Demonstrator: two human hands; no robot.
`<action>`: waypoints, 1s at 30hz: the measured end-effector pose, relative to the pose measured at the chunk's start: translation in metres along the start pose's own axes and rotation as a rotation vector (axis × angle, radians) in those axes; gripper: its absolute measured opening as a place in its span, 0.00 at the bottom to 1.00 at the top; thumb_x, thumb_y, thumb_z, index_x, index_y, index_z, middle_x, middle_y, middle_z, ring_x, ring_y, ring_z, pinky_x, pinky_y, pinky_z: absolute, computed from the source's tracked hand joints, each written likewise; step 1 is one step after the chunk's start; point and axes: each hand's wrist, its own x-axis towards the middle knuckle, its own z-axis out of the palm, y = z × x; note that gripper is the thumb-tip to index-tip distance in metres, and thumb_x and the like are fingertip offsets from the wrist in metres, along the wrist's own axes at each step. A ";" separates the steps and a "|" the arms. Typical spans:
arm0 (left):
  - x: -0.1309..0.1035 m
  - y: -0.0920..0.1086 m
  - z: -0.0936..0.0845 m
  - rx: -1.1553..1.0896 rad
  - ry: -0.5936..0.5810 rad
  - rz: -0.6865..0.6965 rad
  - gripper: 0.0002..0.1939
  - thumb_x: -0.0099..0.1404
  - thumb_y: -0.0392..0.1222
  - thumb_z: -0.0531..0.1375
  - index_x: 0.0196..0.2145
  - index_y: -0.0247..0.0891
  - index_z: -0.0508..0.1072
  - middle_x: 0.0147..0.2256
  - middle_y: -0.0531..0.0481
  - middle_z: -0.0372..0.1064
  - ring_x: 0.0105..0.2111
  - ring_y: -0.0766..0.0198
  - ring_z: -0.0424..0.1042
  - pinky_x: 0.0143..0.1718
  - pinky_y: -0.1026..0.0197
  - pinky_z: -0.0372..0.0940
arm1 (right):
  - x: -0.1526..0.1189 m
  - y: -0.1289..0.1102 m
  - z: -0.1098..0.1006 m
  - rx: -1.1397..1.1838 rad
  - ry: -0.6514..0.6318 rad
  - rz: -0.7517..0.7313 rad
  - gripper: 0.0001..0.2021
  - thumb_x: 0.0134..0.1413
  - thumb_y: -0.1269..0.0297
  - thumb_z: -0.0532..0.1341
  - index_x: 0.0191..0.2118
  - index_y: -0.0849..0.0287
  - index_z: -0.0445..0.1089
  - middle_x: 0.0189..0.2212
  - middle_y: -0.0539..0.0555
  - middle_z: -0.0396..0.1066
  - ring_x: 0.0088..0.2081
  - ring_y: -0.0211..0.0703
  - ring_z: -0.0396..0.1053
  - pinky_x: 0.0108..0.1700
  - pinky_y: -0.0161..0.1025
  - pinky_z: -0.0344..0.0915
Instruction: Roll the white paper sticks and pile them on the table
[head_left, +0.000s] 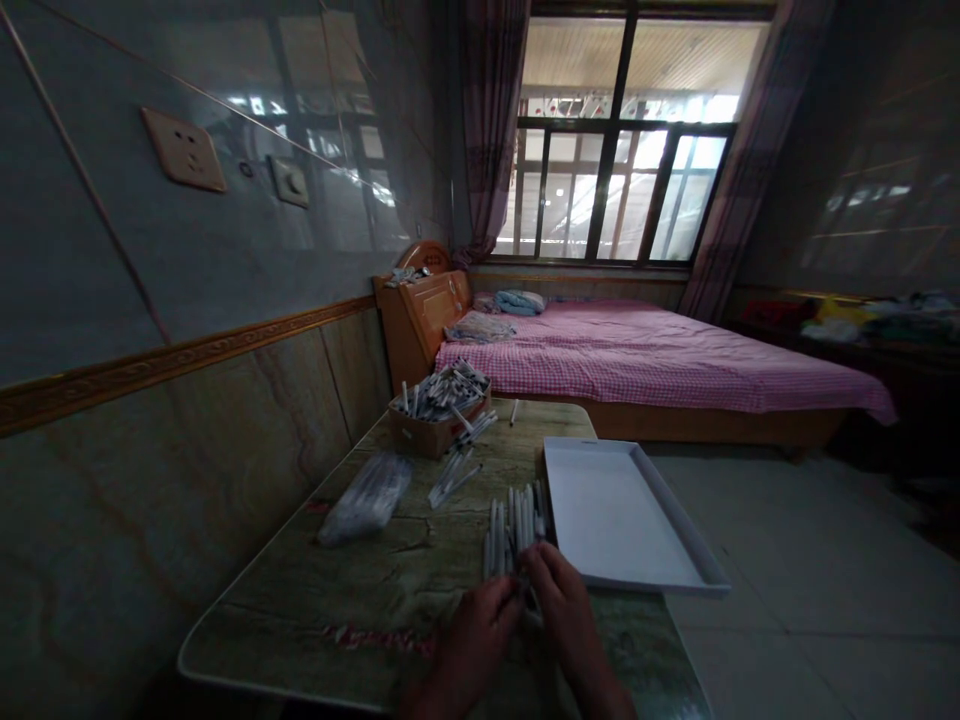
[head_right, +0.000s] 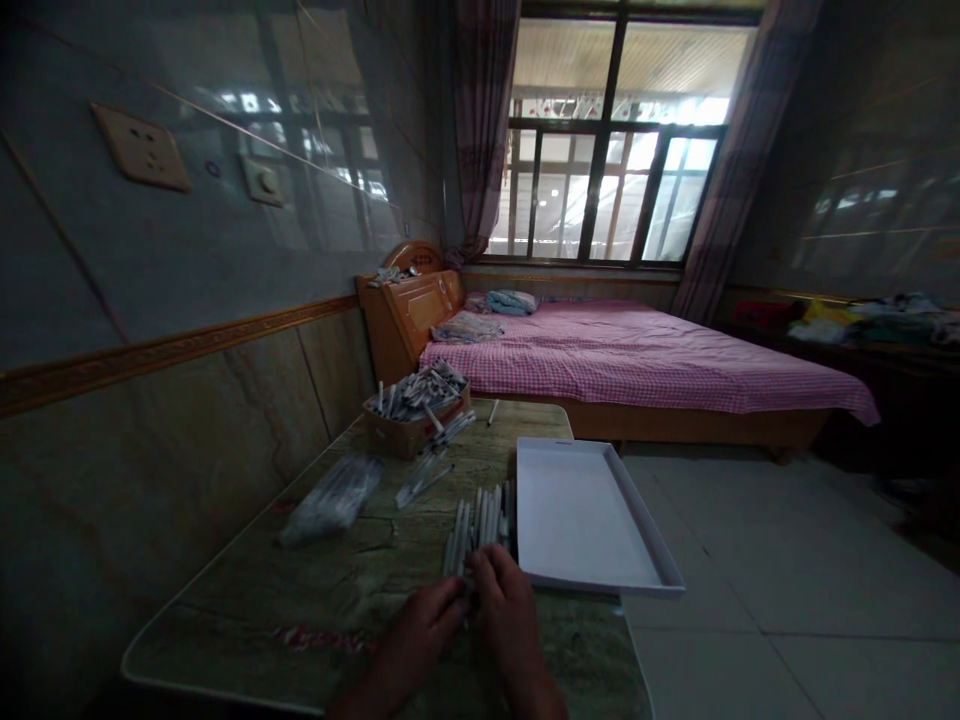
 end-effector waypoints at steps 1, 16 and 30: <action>-0.003 0.001 0.000 0.038 -0.006 -0.004 0.12 0.65 0.44 0.53 0.34 0.40 0.75 0.36 0.48 0.77 0.38 0.59 0.74 0.40 0.62 0.63 | 0.000 0.000 0.000 -0.012 -0.010 -0.009 0.21 0.55 0.41 0.57 0.25 0.55 0.63 0.22 0.46 0.63 0.27 0.40 0.62 0.31 0.35 0.60; -0.016 0.008 -0.017 -0.572 -0.263 -0.371 0.23 0.57 0.63 0.63 0.34 0.39 0.72 0.18 0.62 0.55 0.15 0.74 0.45 0.16 0.69 0.41 | -0.014 -0.014 -0.007 -0.162 -0.151 -0.108 0.20 0.63 0.45 0.49 0.25 0.53 0.58 0.21 0.44 0.59 0.24 0.37 0.59 0.28 0.33 0.56; -0.021 0.037 -0.064 -0.067 -0.119 -0.033 0.10 0.61 0.49 0.64 0.26 0.43 0.76 0.21 0.54 0.66 0.21 0.66 0.62 0.25 0.65 0.53 | -0.013 -0.037 -0.018 0.036 -0.482 0.079 0.23 0.62 0.38 0.49 0.35 0.55 0.64 0.23 0.45 0.65 0.24 0.36 0.64 0.24 0.30 0.59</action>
